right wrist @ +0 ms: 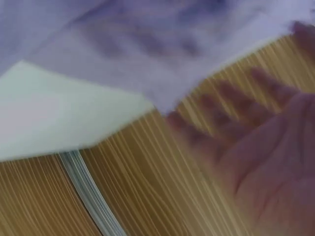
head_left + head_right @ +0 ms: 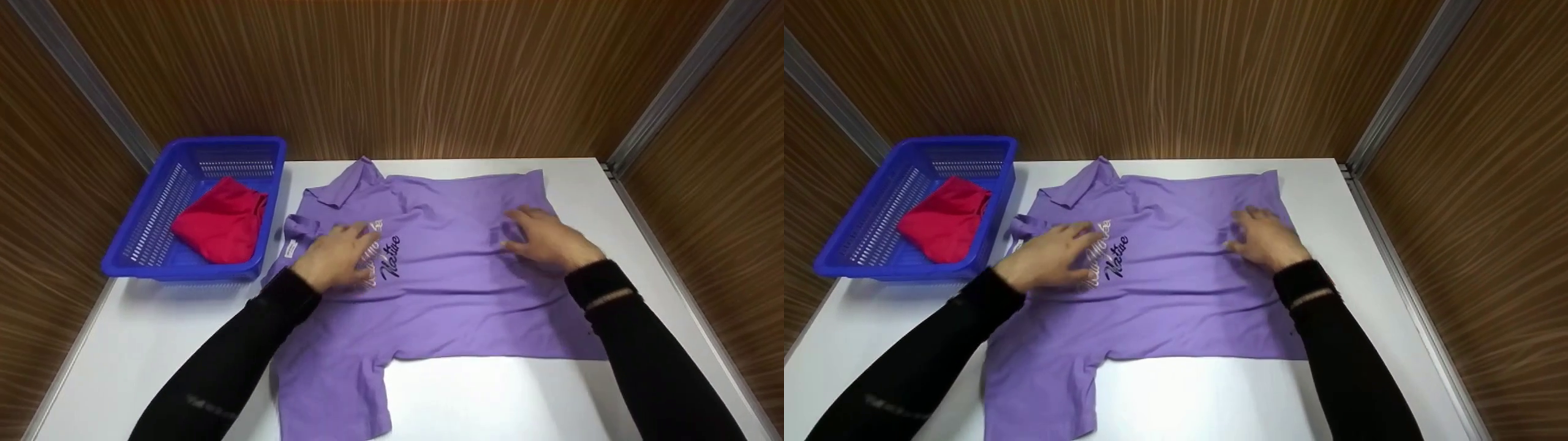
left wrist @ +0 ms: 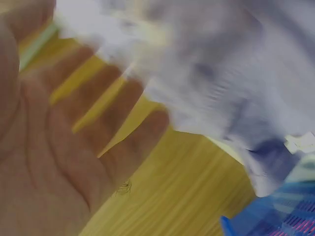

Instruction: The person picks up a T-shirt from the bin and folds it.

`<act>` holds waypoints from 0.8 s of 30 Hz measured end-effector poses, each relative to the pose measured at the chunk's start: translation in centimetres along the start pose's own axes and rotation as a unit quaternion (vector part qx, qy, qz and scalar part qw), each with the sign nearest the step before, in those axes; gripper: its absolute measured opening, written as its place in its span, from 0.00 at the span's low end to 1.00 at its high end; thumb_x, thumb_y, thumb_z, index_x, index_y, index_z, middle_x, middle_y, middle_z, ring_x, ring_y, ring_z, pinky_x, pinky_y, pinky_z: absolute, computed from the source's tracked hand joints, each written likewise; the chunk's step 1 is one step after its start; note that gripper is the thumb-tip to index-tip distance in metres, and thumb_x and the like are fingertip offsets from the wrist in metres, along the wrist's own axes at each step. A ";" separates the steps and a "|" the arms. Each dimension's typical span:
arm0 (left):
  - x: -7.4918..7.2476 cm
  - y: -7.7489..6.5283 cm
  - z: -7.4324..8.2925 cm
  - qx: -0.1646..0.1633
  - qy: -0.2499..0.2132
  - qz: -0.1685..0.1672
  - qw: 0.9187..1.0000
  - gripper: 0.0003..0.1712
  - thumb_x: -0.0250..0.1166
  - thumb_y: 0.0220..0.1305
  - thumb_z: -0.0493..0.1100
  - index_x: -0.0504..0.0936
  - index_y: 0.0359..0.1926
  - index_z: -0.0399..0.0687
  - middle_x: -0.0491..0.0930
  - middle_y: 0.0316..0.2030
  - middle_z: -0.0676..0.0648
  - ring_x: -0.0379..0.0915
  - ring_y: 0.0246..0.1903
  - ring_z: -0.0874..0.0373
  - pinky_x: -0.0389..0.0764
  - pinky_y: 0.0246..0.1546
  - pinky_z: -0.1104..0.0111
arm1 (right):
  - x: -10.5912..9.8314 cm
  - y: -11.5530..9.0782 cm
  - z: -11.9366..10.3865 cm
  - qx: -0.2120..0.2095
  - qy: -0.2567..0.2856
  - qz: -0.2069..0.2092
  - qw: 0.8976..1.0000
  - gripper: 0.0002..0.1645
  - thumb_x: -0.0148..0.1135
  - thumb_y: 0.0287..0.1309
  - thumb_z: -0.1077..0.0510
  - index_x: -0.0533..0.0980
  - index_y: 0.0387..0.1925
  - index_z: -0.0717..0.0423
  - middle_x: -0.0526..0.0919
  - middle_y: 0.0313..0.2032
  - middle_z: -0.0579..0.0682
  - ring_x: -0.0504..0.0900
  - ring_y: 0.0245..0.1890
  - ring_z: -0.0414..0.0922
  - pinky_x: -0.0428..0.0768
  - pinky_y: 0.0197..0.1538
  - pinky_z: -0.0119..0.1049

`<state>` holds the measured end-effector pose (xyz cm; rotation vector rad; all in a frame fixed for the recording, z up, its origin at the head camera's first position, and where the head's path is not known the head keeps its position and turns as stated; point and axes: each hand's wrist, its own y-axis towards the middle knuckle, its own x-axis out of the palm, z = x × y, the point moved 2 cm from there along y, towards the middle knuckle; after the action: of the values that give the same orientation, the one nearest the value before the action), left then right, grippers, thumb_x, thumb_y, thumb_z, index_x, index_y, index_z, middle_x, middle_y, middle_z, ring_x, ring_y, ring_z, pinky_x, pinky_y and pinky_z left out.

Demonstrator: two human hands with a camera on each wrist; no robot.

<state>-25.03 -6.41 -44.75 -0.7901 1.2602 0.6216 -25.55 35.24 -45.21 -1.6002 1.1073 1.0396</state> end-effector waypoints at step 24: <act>-1.5 -2.5 0.9 -0.025 -0.058 -0.108 0.992 0.34 0.66 0.70 0.59 0.75 0.71 0.52 0.79 0.67 0.39 0.80 0.62 0.38 0.83 0.61 0.42 | 2.8 -4.8 -0.6 0.020 -0.011 -0.158 0.987 0.72 0.66 0.58 0.22 0.40 0.86 0.48 0.33 0.82 0.74 0.40 0.72 0.92 0.50 0.65 0.91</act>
<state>-22.85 -7.14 -42.76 -0.9043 1.0399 0.5176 -20.16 35.04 -46.76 -1.6641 0.8197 0.8165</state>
